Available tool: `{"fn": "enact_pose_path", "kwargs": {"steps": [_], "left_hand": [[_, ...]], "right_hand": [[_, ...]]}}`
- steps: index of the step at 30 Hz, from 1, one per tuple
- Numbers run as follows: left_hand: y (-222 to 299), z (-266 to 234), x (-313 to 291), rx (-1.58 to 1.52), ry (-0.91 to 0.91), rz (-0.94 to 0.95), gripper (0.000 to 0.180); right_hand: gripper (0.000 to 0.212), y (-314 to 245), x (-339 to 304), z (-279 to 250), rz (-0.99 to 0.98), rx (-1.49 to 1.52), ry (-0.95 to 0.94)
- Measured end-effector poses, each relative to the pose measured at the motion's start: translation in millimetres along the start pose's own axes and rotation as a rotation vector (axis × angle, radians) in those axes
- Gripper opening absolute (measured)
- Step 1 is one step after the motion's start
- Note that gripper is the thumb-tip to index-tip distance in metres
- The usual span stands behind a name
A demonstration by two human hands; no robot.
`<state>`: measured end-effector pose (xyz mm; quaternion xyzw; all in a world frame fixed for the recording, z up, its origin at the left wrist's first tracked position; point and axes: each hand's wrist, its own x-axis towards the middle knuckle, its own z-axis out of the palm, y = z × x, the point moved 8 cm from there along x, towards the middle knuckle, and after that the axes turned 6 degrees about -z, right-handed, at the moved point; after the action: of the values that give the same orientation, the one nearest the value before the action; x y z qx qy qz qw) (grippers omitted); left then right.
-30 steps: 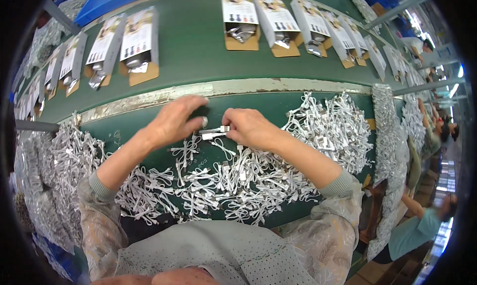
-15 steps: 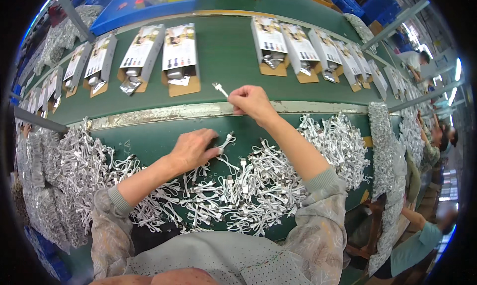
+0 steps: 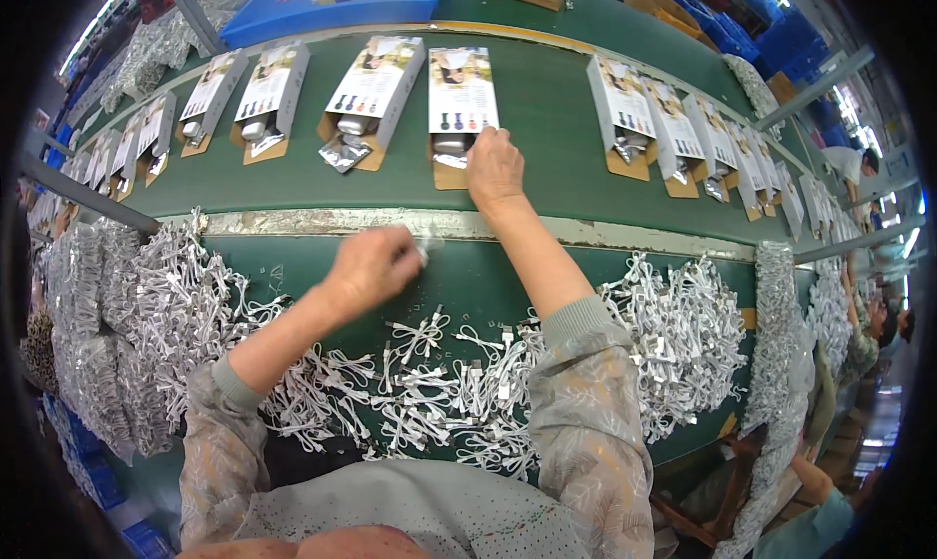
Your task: The person picks up a white cable from a pile, folds it by hand, and inserts it into a cardboard box on the conveyor belt. This process is repeated for several boxes.
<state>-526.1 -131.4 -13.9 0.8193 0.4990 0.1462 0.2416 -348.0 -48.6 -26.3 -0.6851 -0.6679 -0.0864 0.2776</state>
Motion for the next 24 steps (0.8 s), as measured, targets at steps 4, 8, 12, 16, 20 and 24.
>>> {"fn": "enact_pose_path", "kwargs": {"steps": [4,8,12,16,20,24], "left_hand": [[-60,-31,61,-0.006,0.292,-0.13,0.017],[-86,-17,127,0.136,0.355,-0.164,0.019],[-86,-7,159,-0.005,0.403,-0.008,0.022],[-38,-17,117,-0.136,0.278,0.205,0.022],[-38,-6,40,-0.004,-0.159,0.127,0.028],[-28,18,-33,-0.041,-0.382,0.166,0.038]], "right_hand": [[0.009,14,-6,23,-0.123,-0.172,-0.102],[0.014,4,-19,13,-0.143,-0.274,-0.094],[0.025,-44,-55,-14,-0.348,0.172,-0.388],[0.03,-89,-115,-31,-0.554,0.545,-0.808],[0.014,-89,-133,-18,-0.514,0.417,-0.995],[0.01,-64,-115,-24,-0.428,0.4,-0.874]]}}
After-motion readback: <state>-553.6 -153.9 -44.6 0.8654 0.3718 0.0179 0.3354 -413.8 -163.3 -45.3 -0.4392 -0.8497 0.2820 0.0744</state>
